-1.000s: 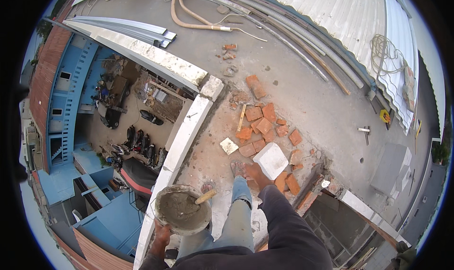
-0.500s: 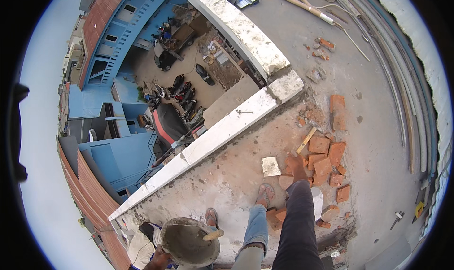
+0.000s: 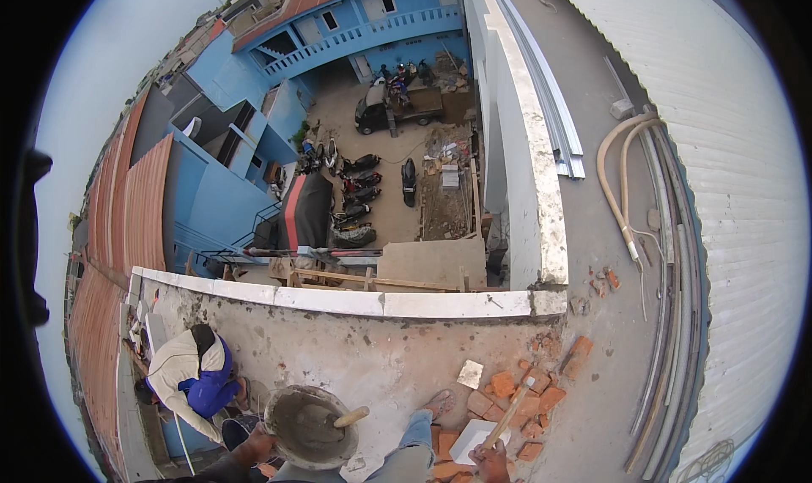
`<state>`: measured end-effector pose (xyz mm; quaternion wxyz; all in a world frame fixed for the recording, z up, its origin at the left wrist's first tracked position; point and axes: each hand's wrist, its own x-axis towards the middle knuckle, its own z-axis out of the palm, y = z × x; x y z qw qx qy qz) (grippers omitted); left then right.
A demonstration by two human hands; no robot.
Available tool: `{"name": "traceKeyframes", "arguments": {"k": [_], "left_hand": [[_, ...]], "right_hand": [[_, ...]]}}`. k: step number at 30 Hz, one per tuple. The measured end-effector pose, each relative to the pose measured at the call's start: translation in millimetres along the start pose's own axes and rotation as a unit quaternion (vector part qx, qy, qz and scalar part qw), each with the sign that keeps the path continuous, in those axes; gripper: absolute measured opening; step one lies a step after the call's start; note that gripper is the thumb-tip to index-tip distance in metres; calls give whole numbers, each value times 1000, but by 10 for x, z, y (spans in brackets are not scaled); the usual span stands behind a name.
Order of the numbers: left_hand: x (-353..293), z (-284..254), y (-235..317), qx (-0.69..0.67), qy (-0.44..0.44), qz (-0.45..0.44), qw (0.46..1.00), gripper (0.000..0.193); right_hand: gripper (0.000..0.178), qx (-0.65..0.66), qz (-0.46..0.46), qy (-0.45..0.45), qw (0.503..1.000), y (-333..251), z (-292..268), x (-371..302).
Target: The person mixes cement in a bucket, applies mortar to a white block, and uses a hand saw to cut the block on a rooftop construction site.
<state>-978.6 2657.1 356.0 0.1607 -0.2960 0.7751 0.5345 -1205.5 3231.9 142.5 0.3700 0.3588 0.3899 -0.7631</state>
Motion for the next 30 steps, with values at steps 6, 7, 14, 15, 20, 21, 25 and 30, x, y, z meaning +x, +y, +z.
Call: {"name": "traceKeyframes", "arguments": {"k": [6, 7, 14, 15, 20, 21, 25, 30], "left_hand": [[-724, -506, -741, -357, 266, -193, 874, 28], [-897, -547, -886, -360, 291, -234, 855, 31], [-1833, -1028, -1691, -473, 505, -265, 671, 40], [-1887, -1156, -1826, -507, 509, -251, 649, 39], [-2247, -1441, -2371, -564, 552, -258, 558, 42], [-2299, -1516, -2422, -562, 566, -260, 543, 43], [-2312, -1985, -2546, -621, 549, -241, 505, 44], [-2184, -2533, -2909, -673, 530, -238, 458, 36]], "right_hand": [[30, -108, 164, -19, 980, 88, 1161, -24], [28, -236, 165, 15, 958, 78, 1395, 89], [17, -637, 75, 22, 767, 769, 2964, -394], [16, -644, 72, 21, 761, 902, 3148, -512], [22, -807, 121, -15, 577, 1472, 3756, -619], [23, -838, 124, -36, 531, 1561, 3826, -574], [28, -917, 138, -113, 356, 1846, 4060, -423], [35, -947, 137, -261, 124, 2151, 4687, -162]]}}
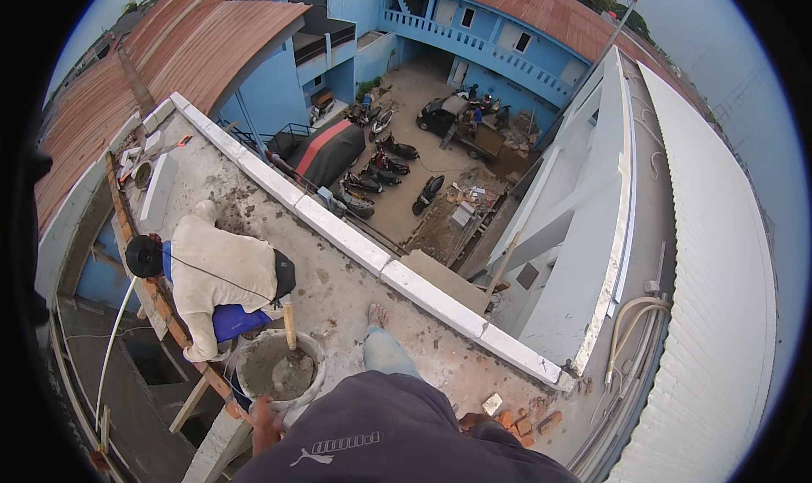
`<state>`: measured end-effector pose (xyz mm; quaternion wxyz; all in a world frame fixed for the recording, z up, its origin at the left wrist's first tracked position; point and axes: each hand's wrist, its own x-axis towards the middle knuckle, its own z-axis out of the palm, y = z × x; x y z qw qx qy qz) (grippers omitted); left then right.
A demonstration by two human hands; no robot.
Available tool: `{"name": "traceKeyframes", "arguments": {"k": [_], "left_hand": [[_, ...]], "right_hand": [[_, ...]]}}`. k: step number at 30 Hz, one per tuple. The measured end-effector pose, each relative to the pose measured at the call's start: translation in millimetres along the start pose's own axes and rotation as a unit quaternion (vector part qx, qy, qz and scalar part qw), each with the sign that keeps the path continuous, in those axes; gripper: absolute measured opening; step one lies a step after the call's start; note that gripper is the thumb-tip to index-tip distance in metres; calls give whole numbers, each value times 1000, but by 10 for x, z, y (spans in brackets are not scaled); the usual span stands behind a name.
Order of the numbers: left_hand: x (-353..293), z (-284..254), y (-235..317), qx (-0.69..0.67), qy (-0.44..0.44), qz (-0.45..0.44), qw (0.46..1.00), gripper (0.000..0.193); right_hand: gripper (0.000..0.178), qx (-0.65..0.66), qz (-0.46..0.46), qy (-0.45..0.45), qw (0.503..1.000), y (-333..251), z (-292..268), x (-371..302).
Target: The person mixes cement in a bucket, applies mortar to a white block, and uses a hand saw to cut the block on a rooftop construction site.
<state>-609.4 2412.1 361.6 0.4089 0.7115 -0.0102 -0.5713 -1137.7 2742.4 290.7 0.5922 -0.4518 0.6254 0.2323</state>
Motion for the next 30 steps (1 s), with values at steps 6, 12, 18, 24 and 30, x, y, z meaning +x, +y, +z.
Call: {"name": "traceKeyframes", "arguments": {"k": [6, 12, 18, 24, 30], "left_hand": [[401, 627, 618, -62, -63, -15, 996, 29], [36, 1689, 1606, -105, -35, 50, 993, 27], [-41, 2300, 2457, -157, -41, 73, 984, 38], [508, 2765, 3144, -201, -33, 70, 977, 41], [948, 3171, 4060, -242, -60, 98, 964, 46]], "right_hand": [[34, 128, 131, -47, 982, -490, -2009, 659], [30, 58, 40, -8, 997, -1234, -4408, 1269], [45, 15, 70, 147, 987, -2253, -6328, 1799], [43, 10, 35, 133, 990, -3326, -7272, 2006], [29, 32, 70, 34, 996, -4388, -7811, 1762]]}}
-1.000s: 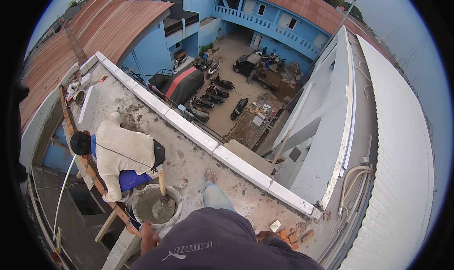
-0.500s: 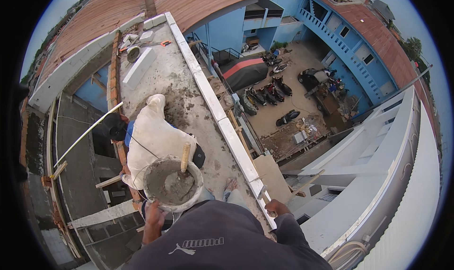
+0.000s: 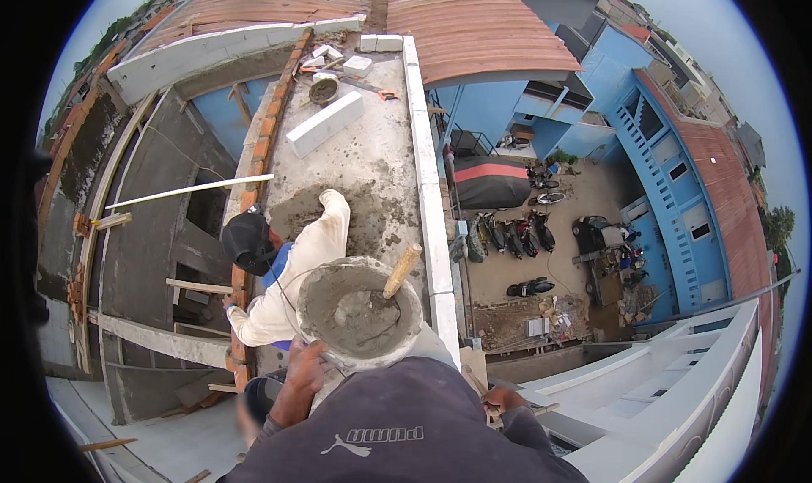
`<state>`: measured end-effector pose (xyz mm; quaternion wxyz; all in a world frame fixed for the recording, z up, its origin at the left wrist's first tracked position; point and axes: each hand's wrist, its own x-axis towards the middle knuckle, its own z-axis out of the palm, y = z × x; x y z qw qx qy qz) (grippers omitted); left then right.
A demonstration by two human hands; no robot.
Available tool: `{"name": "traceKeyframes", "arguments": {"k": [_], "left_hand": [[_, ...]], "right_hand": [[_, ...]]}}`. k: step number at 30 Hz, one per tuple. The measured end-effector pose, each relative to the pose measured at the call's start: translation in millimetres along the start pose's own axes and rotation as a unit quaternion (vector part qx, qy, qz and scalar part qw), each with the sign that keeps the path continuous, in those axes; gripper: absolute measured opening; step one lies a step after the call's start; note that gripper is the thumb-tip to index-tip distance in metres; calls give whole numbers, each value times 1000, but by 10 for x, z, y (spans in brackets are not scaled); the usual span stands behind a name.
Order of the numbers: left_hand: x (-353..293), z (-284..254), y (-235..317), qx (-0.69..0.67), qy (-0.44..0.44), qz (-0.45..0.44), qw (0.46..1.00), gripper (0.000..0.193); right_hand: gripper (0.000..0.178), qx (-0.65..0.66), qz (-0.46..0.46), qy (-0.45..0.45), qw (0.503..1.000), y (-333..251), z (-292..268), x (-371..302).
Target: The person mixes cement in a bucket, applies mortar to a white block, and uses a hand saw to cut the block on a rooftop construction site.
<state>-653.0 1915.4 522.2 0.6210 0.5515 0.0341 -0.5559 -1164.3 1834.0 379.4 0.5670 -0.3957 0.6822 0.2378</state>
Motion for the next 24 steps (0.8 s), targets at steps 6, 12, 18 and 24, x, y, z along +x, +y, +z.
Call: {"name": "traceKeyframes", "arguments": {"k": [6, 12, 18, 24], "left_hand": [[682, 621, 610, -32, -6, 45, 998, 58], [2073, 1223, 1039, -68, 22, 69, 995, 53], [3818, 2045, 1619, -109, 146, 63, 981, 44], [5158, 2247, 2301, -151, 237, 62, 958, 37]], "right_hand": [[38, -465, -253, -62, 846, -791, -899, 228], [51, -465, -160, -33, 870, -2131, -1940, 1206], [45, -383, -7, -72, 921, -4068, -3332, 1960], [23, -40, -18, 3, 999, -5860, -4348, 1949]]}}
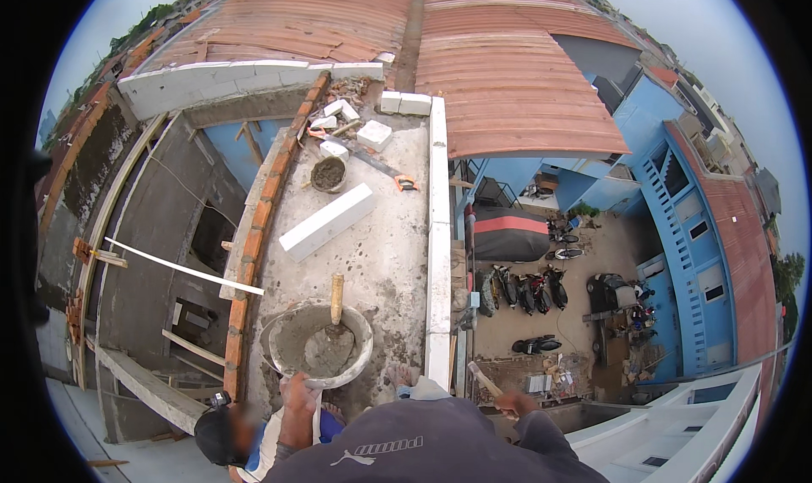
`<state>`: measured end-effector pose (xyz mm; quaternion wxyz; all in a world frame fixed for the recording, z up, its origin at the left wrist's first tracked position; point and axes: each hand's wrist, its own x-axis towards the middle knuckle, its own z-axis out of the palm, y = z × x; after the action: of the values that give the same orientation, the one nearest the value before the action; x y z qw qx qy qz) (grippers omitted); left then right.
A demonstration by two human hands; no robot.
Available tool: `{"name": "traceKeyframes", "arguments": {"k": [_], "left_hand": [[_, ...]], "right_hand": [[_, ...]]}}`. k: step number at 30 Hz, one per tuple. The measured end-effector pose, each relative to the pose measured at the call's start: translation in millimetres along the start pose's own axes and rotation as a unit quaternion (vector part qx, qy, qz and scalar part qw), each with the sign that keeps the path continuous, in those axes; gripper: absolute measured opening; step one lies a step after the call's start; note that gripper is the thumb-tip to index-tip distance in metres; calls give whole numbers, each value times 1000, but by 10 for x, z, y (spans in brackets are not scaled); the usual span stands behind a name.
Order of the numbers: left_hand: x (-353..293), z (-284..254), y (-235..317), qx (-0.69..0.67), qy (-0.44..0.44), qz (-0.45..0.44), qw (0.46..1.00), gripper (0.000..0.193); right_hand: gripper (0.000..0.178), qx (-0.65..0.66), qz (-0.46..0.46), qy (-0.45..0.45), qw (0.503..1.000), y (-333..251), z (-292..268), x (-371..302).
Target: The person mixes cement in a bucket, applies mortar to a white block, and uses a hand saw to cut the block on a rooftop construction site.
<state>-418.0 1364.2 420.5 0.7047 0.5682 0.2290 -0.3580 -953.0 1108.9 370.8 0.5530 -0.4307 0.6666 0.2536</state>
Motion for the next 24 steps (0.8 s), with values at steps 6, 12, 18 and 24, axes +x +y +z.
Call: {"name": "traceKeyframes", "arguments": {"k": [6, 12, 18, 24], "left_hand": [[1116, 499, 133, -63, 101, -19, 993, 47], [2189, 1215, 434, -130, 157, -94, 974, 53], [2805, 2412, 1050, 584, -21, 130, 801, 44], [4318, 4000, 1474, -99, 122, -129, 979, 39]], "right_hand": [[31, -53, -40, 30, 997, -1779, -271, 73], [43, -143, -237, -37, 960, -3282, -433, 1034], [41, -102, -335, -169, 922, -5263, -898, 2167], [48, -276, -395, -27, 875, -7289, -1855, 1632]]}}
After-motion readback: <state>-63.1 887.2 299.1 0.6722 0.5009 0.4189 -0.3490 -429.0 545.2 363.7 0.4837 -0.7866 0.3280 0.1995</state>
